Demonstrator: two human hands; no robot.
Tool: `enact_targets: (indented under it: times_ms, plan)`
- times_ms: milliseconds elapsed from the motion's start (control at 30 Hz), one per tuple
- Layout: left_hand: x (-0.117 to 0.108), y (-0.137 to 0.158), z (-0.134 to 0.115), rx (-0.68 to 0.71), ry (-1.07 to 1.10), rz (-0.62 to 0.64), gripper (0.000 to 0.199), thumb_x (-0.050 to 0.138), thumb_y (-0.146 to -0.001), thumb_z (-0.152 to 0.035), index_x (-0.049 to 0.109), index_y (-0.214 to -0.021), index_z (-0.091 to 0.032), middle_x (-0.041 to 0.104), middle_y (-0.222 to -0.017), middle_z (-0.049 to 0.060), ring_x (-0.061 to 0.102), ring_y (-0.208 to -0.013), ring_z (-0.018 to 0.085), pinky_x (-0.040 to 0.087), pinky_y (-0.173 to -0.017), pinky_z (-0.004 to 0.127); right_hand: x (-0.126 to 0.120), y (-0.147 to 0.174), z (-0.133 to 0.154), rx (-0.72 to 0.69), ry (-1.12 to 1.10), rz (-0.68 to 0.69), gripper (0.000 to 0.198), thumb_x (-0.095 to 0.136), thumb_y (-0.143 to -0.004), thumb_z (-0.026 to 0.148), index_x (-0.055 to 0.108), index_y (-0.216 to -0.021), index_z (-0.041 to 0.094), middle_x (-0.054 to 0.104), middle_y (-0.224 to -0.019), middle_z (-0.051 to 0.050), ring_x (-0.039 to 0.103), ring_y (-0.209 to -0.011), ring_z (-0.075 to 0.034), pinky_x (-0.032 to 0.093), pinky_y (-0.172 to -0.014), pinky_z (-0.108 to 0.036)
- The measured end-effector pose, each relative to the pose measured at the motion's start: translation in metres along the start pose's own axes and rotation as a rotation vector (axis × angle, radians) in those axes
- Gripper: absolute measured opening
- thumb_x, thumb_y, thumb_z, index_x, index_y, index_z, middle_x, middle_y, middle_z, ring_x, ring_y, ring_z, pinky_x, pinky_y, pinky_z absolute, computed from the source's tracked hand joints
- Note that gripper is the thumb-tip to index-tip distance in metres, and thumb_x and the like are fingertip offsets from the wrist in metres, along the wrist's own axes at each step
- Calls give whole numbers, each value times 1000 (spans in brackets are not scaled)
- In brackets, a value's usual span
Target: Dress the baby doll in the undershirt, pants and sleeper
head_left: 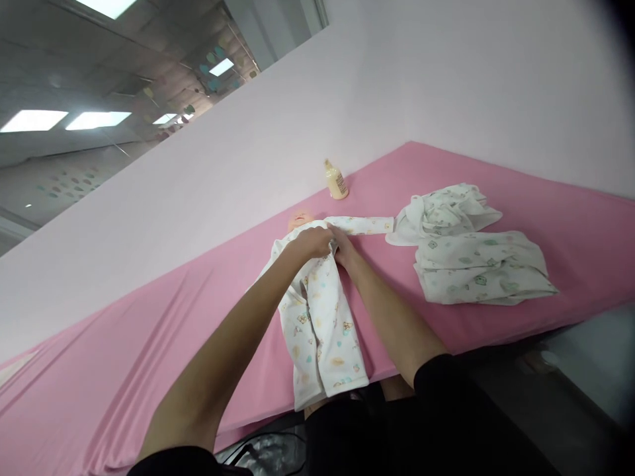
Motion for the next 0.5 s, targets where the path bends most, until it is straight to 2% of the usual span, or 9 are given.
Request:
enact_targets:
  times_ms: [100,167,333,500]
  plan:
    - [3,-11,-9,-113,-57,29,9,71,-70,-6,66,-74,-14,70,-85,14,66,-97,36,49,-92,46,2,2,-1,21,14,32,29,61,-88,53,58,-83,25,65,-69,0,66,-88,-23,58,-77,-36]
    - [3,-17,-17,-171,-79,12,20,72,-71,-6,71,-90,-11,72,-99,18,64,-106,39,47,-96,49,5,4,0,8,30,42,29,60,-89,52,59,-87,23,64,-67,0,64,-84,-21,57,-75,-35]
    - [3,-35,-32,-269,-122,-11,36,66,-78,-6,72,-114,-9,67,-125,22,56,-125,39,39,-107,56,11,17,8,-19,60,18,21,66,-88,35,56,-81,19,55,-55,4,52,-65,-13,50,-65,-29]
    - [6,-34,-40,-251,-335,140,42,63,-86,-16,68,-127,-14,61,-138,16,54,-130,30,43,-107,44,10,27,14,-17,101,-25,23,68,-87,23,52,-71,18,44,-47,7,38,-52,-9,40,-54,-25]
Point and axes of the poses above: each hand's wrist, its own y-axis away from the middle knuckle, its own x-axis out of the palm, z = x × y, the point moved 4 cm from there along -y, towards the middle knuckle
